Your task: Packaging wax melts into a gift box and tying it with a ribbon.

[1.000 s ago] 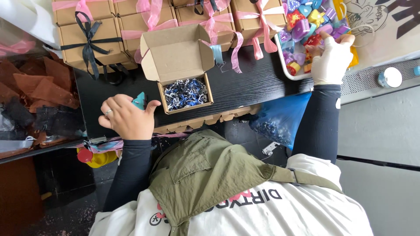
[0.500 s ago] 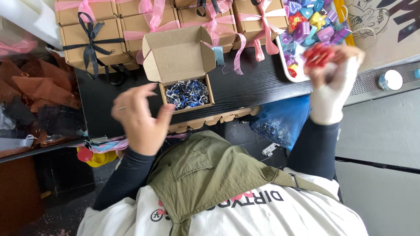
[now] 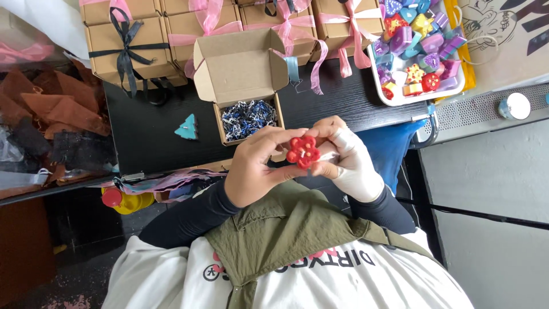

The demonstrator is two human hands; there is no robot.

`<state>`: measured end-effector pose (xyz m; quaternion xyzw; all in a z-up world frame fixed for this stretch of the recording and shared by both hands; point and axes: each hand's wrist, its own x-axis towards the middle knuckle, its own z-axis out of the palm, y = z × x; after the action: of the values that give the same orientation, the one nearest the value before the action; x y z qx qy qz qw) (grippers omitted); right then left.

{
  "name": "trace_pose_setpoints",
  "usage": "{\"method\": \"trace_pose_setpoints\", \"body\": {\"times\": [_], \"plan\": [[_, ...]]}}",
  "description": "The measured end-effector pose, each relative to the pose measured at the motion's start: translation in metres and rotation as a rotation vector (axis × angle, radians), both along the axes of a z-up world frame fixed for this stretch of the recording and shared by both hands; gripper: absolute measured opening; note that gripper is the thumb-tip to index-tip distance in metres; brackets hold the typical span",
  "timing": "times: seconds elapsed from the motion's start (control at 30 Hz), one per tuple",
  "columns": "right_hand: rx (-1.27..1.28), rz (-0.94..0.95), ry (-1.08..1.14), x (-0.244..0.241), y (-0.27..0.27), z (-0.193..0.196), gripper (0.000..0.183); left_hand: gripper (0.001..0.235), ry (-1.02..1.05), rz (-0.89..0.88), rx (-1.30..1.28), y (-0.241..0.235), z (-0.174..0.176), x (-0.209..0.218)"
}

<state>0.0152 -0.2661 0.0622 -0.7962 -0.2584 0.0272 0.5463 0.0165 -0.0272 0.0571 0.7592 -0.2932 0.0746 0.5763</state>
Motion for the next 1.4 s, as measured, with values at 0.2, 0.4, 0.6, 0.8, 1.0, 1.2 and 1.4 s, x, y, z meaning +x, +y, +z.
{"method": "trace_pose_setpoints", "body": {"times": [0.2, 0.4, 0.6, 0.8, 1.0, 1.2, 1.4], "plan": [[0.485, -0.291, 0.2, 0.004, 0.01, 0.018, 0.049, 0.058, 0.706, -0.356, -0.712, -0.006, -0.035, 0.002], [0.047, -0.201, -0.119, -0.002, 0.038, 0.004, 0.025, 0.051, 0.612, -0.224, -0.723, -0.009, -0.052, -0.002], [0.189, -0.238, -0.12, -0.005, 0.046, -0.009, 0.027, 0.046, 0.324, 0.032, -0.421, -0.003, -0.042, -0.004], [0.55, 0.011, -0.471, 0.008, 0.029, -0.038, 0.028, 0.052, 0.275, 0.023, -0.462, -0.001, -0.035, -0.001], [-0.017, -0.136, -0.75, 0.001, 0.047, 0.002, 0.03, 0.048, 0.362, 0.006, -0.518, -0.006, -0.053, -0.001], [0.351, 0.086, -0.258, -0.001, 0.04, -0.011, 0.011, 0.043, 0.432, -0.058, -0.685, -0.002, -0.06, 0.0], [0.787, -0.187, 0.43, -0.003, 0.024, -0.035, 0.023, 0.052, 0.177, -0.067, -0.517, 0.007, -0.027, 0.004]]}}
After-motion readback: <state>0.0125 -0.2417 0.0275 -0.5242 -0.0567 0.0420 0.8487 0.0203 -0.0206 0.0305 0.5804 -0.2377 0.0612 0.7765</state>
